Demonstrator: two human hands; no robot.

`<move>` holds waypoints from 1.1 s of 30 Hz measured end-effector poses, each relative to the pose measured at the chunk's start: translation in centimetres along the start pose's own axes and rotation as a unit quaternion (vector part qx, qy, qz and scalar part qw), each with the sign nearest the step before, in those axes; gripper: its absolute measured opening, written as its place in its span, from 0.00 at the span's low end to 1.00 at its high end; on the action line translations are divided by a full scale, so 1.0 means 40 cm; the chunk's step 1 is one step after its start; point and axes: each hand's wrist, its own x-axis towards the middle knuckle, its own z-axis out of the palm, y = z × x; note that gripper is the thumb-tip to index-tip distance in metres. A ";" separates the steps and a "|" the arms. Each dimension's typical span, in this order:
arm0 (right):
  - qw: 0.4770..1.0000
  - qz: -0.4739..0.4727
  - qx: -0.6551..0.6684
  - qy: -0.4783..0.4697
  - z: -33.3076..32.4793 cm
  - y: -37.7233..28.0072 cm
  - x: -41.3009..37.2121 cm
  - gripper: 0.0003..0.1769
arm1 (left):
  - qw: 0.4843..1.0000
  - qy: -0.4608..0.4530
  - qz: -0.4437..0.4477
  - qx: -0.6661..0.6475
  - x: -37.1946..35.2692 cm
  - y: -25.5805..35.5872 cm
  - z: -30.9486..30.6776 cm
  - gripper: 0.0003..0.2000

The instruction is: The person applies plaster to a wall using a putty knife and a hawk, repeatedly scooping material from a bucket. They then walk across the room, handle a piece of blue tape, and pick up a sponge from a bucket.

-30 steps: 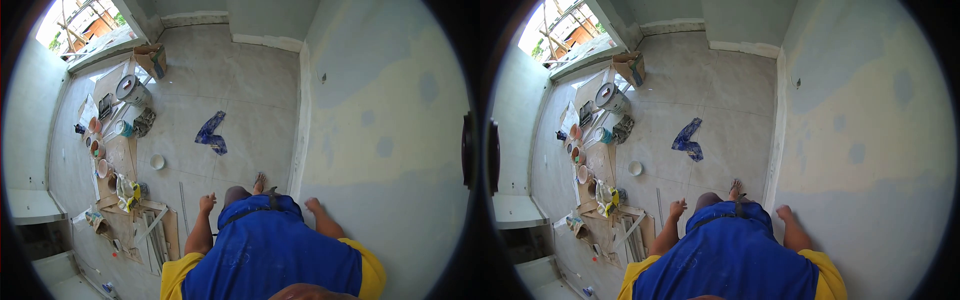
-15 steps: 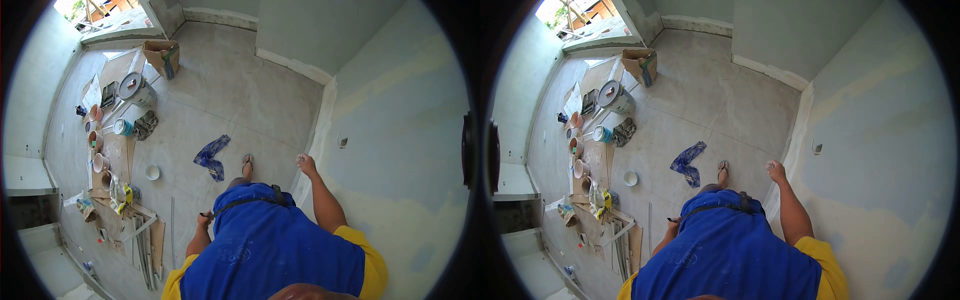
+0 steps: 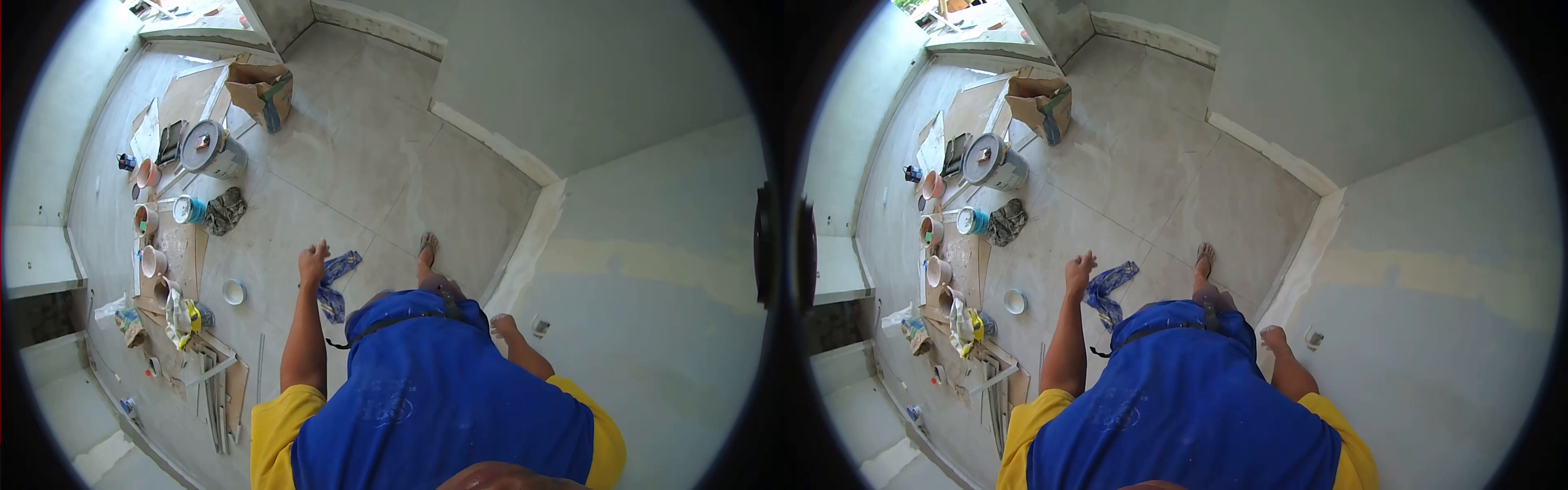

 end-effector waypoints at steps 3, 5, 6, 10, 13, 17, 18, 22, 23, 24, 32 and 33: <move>0.984 -0.118 -0.125 0.037 -0.090 -0.335 0.060 0.04 | 0.995 0.008 -0.068 0.068 0.008 -0.054 0.144 0.15; 0.920 -0.268 -0.246 0.145 -0.154 -0.576 0.093 0.09 | 0.991 -0.045 -0.047 0.118 0.000 -0.087 0.259 0.14; 0.929 -0.271 -0.206 0.144 -0.177 -0.696 0.101 0.12 | 0.977 -0.107 -0.049 0.176 -0.033 0.015 0.285 0.14; 0.908 -0.348 -0.209 0.104 -0.234 -1.095 0.195 0.12 | 0.985 -0.089 -0.118 0.085 -0.011 0.114 0.377 0.14; 0.909 -0.356 -0.198 0.084 -0.202 -1.340 0.248 0.12 | 0.971 -0.150 -0.171 0.068 0.083 0.104 0.371 0.16; 0.921 -0.327 -0.205 0.048 -0.075 -1.542 0.303 0.12 | 0.951 -0.222 -0.208 0.060 0.240 0.094 0.376 0.22; 0.923 -0.312 -0.223 0.033 -0.037 -1.561 0.335 0.12 | 0.951 -0.214 -0.221 0.021 0.286 0.078 0.387 0.24; 0.895 -0.299 -0.330 -0.007 0.093 -1.610 0.478 0.12 | 0.915 -0.283 -0.241 0.156 0.459 0.155 0.424 0.31; 0.898 -0.280 -0.339 -0.015 0.109 -1.598 0.509 0.12 | 0.910 -0.307 -0.241 0.138 0.490 0.121 0.449 0.35; 0.895 -0.270 -0.355 -0.016 0.135 -1.614 0.559 0.12 | 0.907 -0.313 -0.249 0.135 0.516 0.111 0.475 0.35; 0.901 -0.198 -0.383 -0.055 0.310 -1.675 1.023 0.10 | 0.847 -0.345 -0.334 0.227 0.717 0.056 0.700 0.41; 0.888 -0.227 -0.400 -0.024 0.329 -1.686 1.091 0.10 | 0.855 -0.305 -0.345 0.236 0.743 0.048 0.731 0.40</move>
